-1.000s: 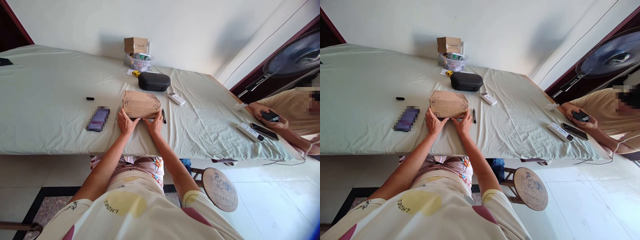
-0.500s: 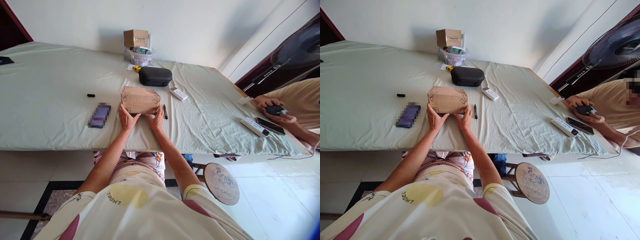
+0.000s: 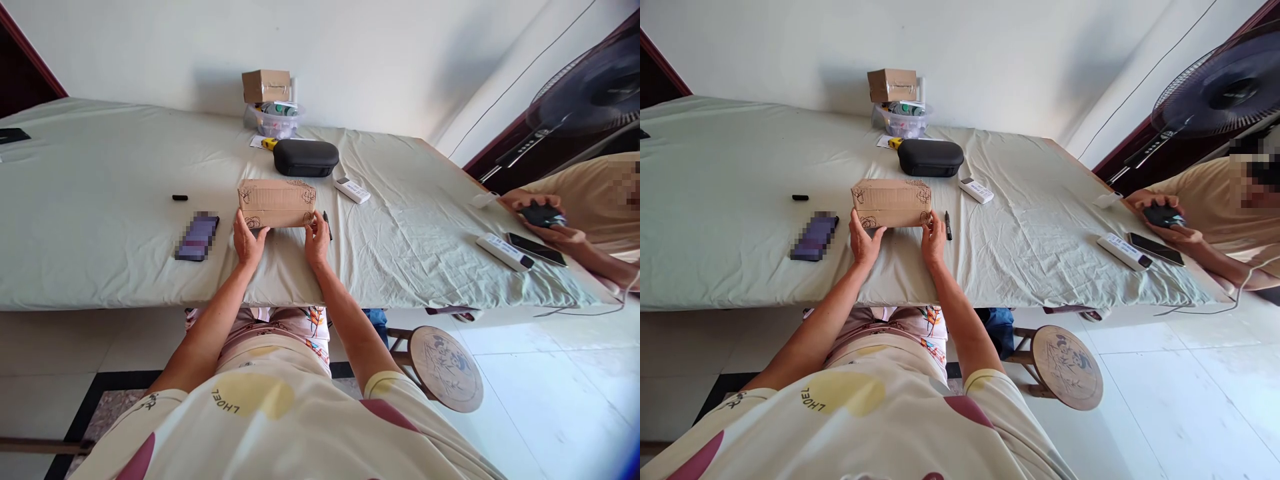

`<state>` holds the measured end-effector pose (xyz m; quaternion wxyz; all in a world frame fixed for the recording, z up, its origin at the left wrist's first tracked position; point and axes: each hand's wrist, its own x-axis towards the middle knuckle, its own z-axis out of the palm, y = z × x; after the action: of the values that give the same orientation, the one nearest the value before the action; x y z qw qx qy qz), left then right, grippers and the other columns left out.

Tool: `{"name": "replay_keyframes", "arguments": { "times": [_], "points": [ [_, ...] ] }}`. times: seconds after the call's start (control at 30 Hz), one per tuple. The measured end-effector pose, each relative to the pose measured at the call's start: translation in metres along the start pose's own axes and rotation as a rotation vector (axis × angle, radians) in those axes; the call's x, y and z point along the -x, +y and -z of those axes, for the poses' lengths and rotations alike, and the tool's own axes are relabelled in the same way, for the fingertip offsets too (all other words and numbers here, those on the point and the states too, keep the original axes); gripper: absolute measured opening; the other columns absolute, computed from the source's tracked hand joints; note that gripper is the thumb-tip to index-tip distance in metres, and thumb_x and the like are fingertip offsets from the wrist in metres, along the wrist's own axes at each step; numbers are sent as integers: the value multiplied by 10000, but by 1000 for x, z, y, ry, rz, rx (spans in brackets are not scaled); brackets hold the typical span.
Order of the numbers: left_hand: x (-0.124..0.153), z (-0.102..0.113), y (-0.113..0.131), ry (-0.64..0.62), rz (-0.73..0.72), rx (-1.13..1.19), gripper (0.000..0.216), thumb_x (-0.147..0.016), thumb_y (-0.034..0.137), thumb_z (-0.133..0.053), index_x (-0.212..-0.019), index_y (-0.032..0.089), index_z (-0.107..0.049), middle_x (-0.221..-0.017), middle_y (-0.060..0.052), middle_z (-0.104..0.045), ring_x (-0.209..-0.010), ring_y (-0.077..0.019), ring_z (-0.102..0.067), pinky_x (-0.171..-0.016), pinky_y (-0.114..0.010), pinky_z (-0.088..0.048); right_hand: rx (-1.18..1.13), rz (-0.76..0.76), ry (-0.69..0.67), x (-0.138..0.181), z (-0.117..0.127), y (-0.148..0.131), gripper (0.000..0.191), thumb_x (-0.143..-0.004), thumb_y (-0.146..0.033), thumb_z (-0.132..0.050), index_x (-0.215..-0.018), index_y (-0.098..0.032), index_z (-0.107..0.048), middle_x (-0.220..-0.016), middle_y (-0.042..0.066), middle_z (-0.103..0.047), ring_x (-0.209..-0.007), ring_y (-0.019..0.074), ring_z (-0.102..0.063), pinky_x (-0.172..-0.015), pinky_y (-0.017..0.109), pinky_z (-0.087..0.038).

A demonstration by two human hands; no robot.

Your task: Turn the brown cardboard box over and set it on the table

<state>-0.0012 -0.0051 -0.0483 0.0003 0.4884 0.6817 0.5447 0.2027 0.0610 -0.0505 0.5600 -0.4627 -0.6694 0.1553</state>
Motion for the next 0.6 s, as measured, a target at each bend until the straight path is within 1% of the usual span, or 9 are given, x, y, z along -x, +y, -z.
{"name": "replay_keyframes", "arguments": {
  "times": [0.07, 0.13, 0.27, 0.33, 0.43, 0.5, 0.6],
  "points": [
    [0, 1, 0, 11, -18, 5, 937, -917, 536, -744, -1624, 126, -286, -1643, -280, -418, -1545, -372, -426, -1266, -484, -383, -30, 2, 33, -1, 0, 3, 461, -1013, -390, -458, -1436, -258, -584, -1107, 97, -671, -1027, 245, -649, -966, 477, -562],
    [0, 2, 0, 23, -33, 10, 875, -941, 538, -710, -1613, 136, -320, -1623, -265, -456, -1532, -356, -452, -1254, -468, -402, -68, -10, 49, -2, 1, 5, 451, -1028, -396, -420, -1420, -259, -597, -1083, 87, -675, -989, 235, -659, -961, 479, -565],
    [-1, 3, -1, 47, -42, 39, 723, -994, 534, -626, -1569, 160, -397, -1552, -230, -546, -1461, -318, -540, -1165, -430, -496, -137, -22, 80, -4, 2, 4, 436, -1037, -457, -434, -1395, -283, -613, -1066, 69, -674, -923, 208, -666, -930, 449, -574],
    [-2, 5, -2, 75, -29, 62, 629, -1013, 524, -590, -1506, 156, -459, -1486, -222, -598, -1385, -301, -602, -1094, -408, -542, -150, -14, 109, -5, 5, 1, 434, -1033, -499, -449, -1360, -276, -628, -1096, 78, -681, -961, 213, -677, -922, 438, -572],
    [-4, 8, -3, 132, -10, 114, 465, -1037, 502, -533, -1343, 153, -559, -1348, -203, -669, -1245, -275, -670, -1022, -392, -564, -128, -1, 156, -6, 13, -5, 419, -1020, -535, -487, -1269, -244, -657, -1112, 95, -692, -1035, 235, -678, -924, 434, -557],
    [-6, 11, -4, 145, -9, 148, 383, -1046, 482, -504, -1245, 165, -591, -1263, -177, -693, -1181, -259, -683, -1007, -388, -561, -97, -2, 189, -5, 19, -9, 404, -1016, -552, -499, -1191, -232, -672, -1079, 89, -697, -1022, 233, -673, -919, 424, -550],
    [-8, 13, -5, 139, -16, 182, 324, -1055, 461, -486, -1184, 187, -601, -1189, -137, -697, -1134, -233, -685, -992, -368, -557, -91, -6, 215, -3, 24, -14, 386, -1023, -560, -497, -1096, -228, -681, -1016, 67, -699, -962, 214, -659, -923, 414, -548]
  ]
}}
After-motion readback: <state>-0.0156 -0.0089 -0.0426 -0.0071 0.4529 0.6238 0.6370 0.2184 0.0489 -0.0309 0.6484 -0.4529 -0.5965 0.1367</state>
